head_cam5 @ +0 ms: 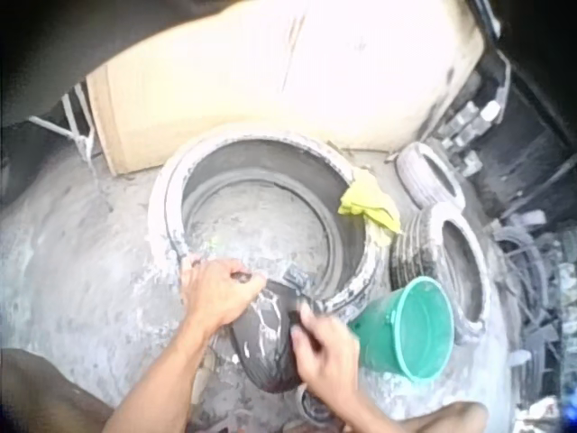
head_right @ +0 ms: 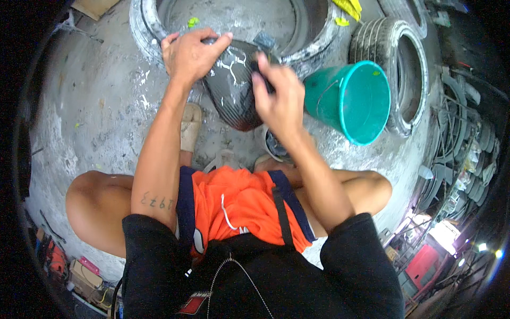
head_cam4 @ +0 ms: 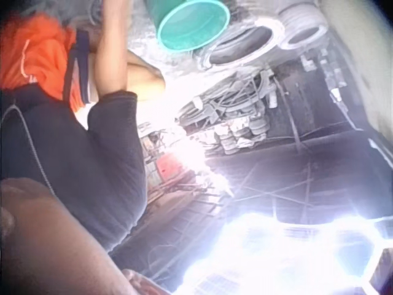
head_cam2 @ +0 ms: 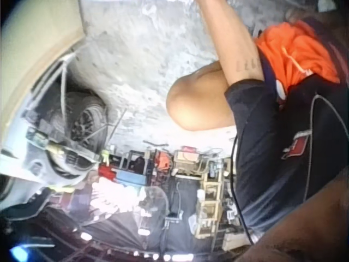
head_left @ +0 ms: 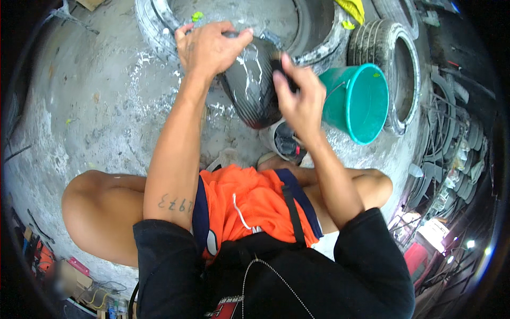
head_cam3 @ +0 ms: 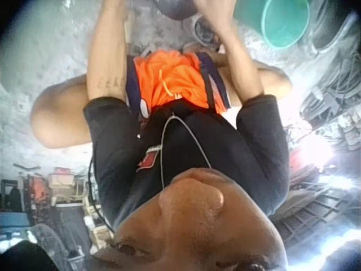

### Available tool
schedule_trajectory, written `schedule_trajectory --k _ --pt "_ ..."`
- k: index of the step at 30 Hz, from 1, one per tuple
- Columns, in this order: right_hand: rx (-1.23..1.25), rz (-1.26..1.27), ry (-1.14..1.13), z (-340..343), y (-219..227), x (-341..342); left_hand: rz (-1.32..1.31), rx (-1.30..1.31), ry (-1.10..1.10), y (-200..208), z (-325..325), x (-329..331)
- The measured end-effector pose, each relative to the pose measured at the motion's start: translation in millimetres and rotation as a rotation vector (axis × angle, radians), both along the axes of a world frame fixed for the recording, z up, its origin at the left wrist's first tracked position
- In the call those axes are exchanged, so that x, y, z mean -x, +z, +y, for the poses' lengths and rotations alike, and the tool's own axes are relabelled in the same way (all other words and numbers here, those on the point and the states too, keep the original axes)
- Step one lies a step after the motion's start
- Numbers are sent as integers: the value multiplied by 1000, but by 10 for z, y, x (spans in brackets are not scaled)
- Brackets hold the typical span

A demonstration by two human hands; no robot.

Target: The recorder is polishing a carbon fiber car part using a sanding block and water.

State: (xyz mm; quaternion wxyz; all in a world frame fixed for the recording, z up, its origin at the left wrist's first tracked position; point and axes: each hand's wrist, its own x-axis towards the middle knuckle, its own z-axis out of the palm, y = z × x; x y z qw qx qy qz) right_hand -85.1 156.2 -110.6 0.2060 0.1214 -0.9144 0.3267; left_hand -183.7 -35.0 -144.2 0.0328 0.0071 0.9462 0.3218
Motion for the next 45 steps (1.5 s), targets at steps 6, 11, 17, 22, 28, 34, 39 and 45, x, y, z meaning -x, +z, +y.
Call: schedule_trajectory --k 6,11,17,22,28,34,39,45 --pt "-1 -136 90 -31 -6 617 -6 -13 26 -58 -89 -77" --pt "8 -90 128 386 -45 322 -53 -12 -10 50 86 -1" --pt "8 -98 180 73 -54 708 5 65 2 -39 -123 -9" --pt "-43 -144 122 354 -45 421 40 51 9 -39 7 7" --pt "-57 -163 251 140 -23 673 34 33 -6 -48 -160 -53" --pt "-8 -80 219 380 -11 703 67 59 -10 -23 90 39" --pt "37 -199 331 230 -72 722 61 104 12 -108 -161 -51" --pt "-6 -198 364 439 18 819 57 -14 -15 3 20 -10"
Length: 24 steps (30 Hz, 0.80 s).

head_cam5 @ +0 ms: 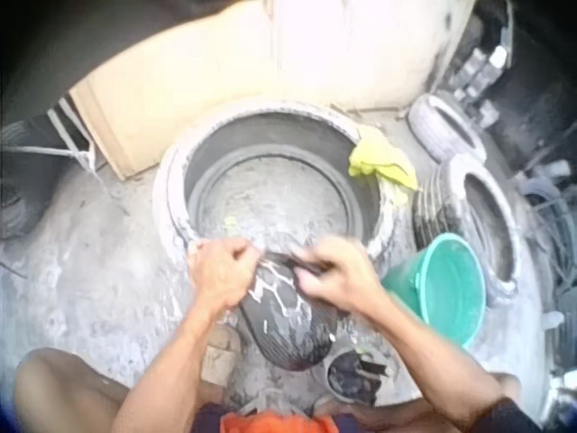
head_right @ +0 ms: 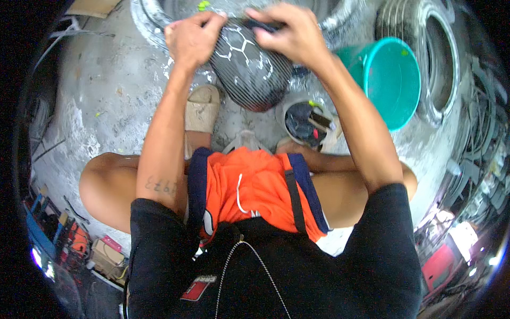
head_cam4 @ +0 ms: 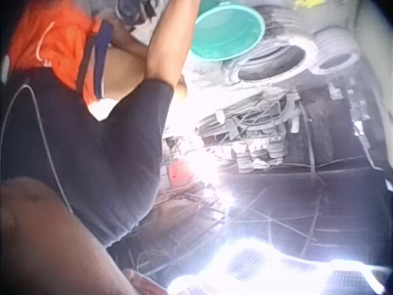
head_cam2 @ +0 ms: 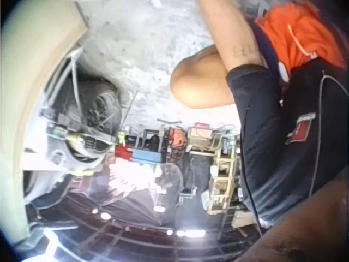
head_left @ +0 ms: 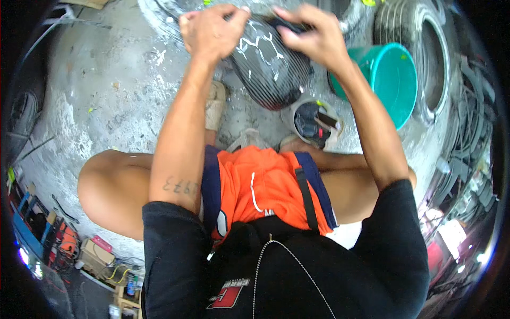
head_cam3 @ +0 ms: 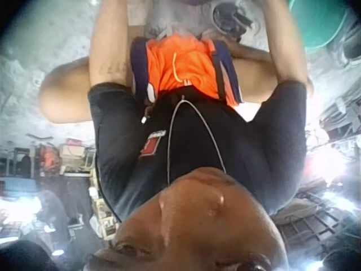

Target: The recorder is polishing a carbon fiber car part using a sanding block and water.

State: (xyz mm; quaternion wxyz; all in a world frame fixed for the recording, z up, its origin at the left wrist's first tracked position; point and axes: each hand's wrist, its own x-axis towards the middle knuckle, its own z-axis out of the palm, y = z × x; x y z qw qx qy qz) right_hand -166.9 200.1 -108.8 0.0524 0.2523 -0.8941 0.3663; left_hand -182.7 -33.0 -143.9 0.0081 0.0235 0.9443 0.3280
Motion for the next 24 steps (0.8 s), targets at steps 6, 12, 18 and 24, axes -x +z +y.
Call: schedule_trajectory --k 6,12,18,24 --pt "53 -71 65 58 -95 -181 57 49 19 -129 -160 -51" --pt "130 -104 -1 -155 -24 194 121 18 4 -58 -11 21" --pt "69 -163 26 130 -70 -223 61 15 0 -77 -106 -35" --pt "119 -61 2 -397 164 161 77 -23 0 -39 -111 3"
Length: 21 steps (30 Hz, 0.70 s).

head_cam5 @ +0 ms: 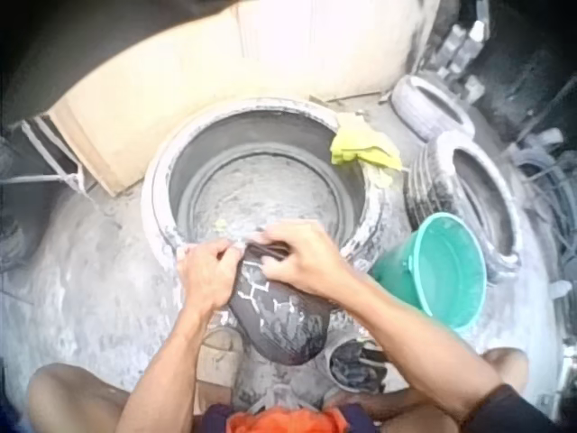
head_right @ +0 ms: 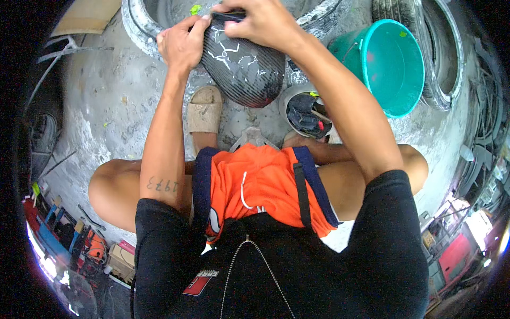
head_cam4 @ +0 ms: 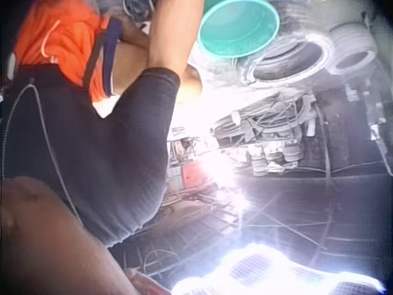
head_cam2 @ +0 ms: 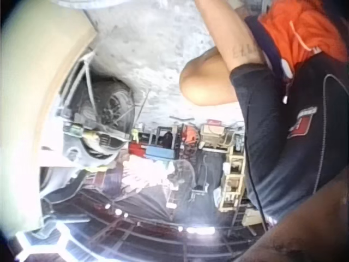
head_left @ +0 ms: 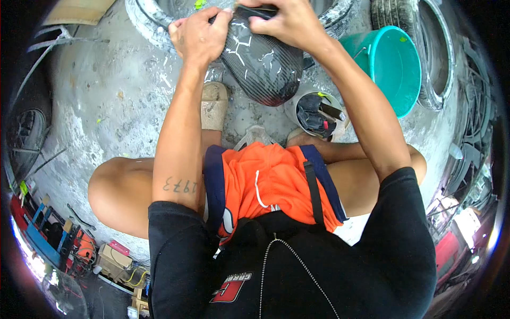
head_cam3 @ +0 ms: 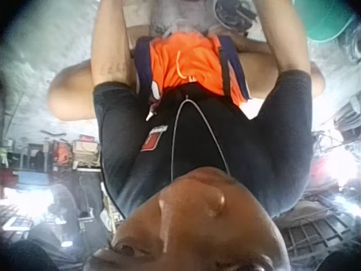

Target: The recorder is polishing a carbon fiber car part using a sanding block and water.

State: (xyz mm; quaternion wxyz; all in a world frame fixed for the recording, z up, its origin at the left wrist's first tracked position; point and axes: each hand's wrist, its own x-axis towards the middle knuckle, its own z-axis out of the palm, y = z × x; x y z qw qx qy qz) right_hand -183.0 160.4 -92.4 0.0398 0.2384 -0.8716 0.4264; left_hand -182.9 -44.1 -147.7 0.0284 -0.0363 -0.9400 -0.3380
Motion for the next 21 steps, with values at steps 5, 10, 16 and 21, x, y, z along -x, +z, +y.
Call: schedule_trajectory --k 5,10,16,21 --pt "-60 63 -23 307 -247 -523 -35 28 7 -62 -20 -54" --pt "-57 52 -85 119 -85 -252 11 -14 20 -37 110 12" --pt "-58 56 -34 113 -213 -582 -78 54 19 -127 -113 -24" --pt "-11 156 -96 221 -244 -348 24 5 10 -17 147 19"
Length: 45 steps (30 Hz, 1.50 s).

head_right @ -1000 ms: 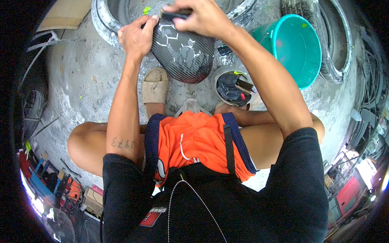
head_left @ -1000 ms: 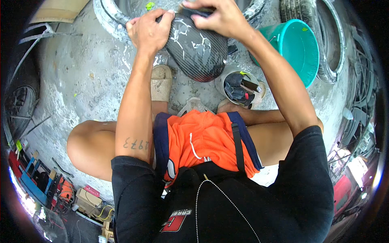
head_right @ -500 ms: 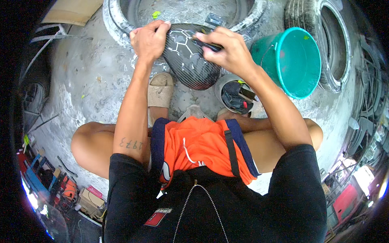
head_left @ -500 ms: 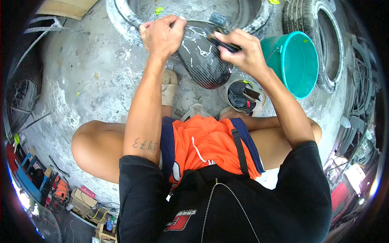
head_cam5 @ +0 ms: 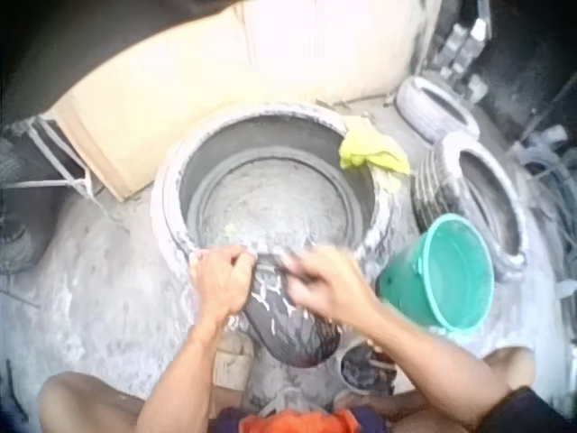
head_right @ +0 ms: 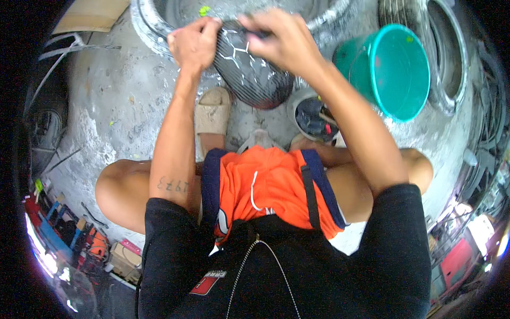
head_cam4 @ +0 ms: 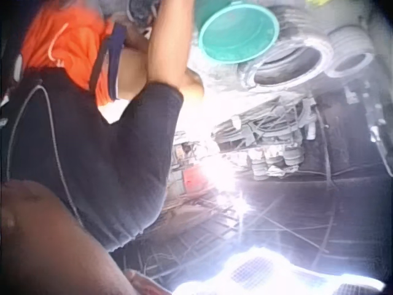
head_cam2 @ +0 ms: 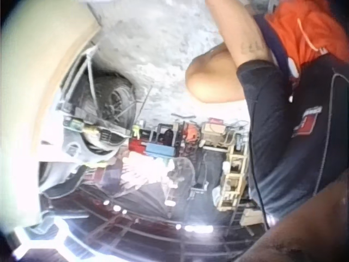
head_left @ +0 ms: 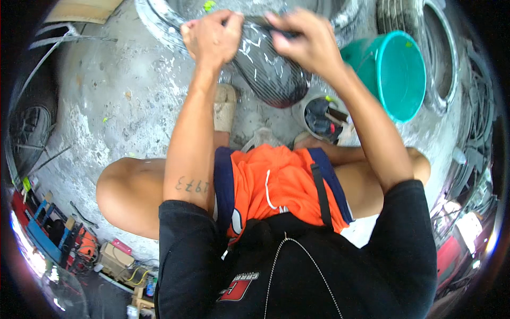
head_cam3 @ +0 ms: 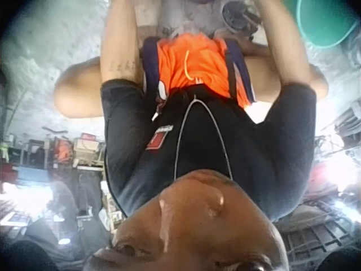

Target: The recorder is polishing a carbon fiber car part using a sanding block and water.

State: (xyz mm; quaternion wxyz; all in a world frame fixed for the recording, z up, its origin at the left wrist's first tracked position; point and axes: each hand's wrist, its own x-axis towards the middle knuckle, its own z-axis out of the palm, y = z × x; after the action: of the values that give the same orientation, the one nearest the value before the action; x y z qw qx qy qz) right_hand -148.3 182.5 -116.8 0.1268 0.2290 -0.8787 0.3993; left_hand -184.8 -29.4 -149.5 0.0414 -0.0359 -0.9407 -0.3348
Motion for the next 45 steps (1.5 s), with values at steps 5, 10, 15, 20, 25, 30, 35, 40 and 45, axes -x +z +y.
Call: schedule_trajectory --k 5,10,15,20,25,30,35,40,45 --pt "9 -19 26 -202 -84 132 -103 29 -6 -39 -170 -20" --pt "-83 -39 -8 94 -4 -352 -49 41 45 -8 -95 -3" --pt "8 105 9 -244 -60 254 -64 18 26 -15 -123 -25" --pt "-73 -178 -26 79 17 -324 -61 57 53 -19 -37 -52" --pt "-29 -159 32 -320 236 383 -40 6 22 -2 -82 -10" --pt "-59 -136 1 -53 47 -249 -72 70 49 -30 -190 -47" --pt "-79 -9 -38 -55 68 28 -129 45 23 68 25 -70" --pt "59 -150 -10 -268 443 757 -73 -26 27 -55 -102 -27" --pt "-814 -559 256 -103 1329 627 -95 41 68 23 -188 -24"
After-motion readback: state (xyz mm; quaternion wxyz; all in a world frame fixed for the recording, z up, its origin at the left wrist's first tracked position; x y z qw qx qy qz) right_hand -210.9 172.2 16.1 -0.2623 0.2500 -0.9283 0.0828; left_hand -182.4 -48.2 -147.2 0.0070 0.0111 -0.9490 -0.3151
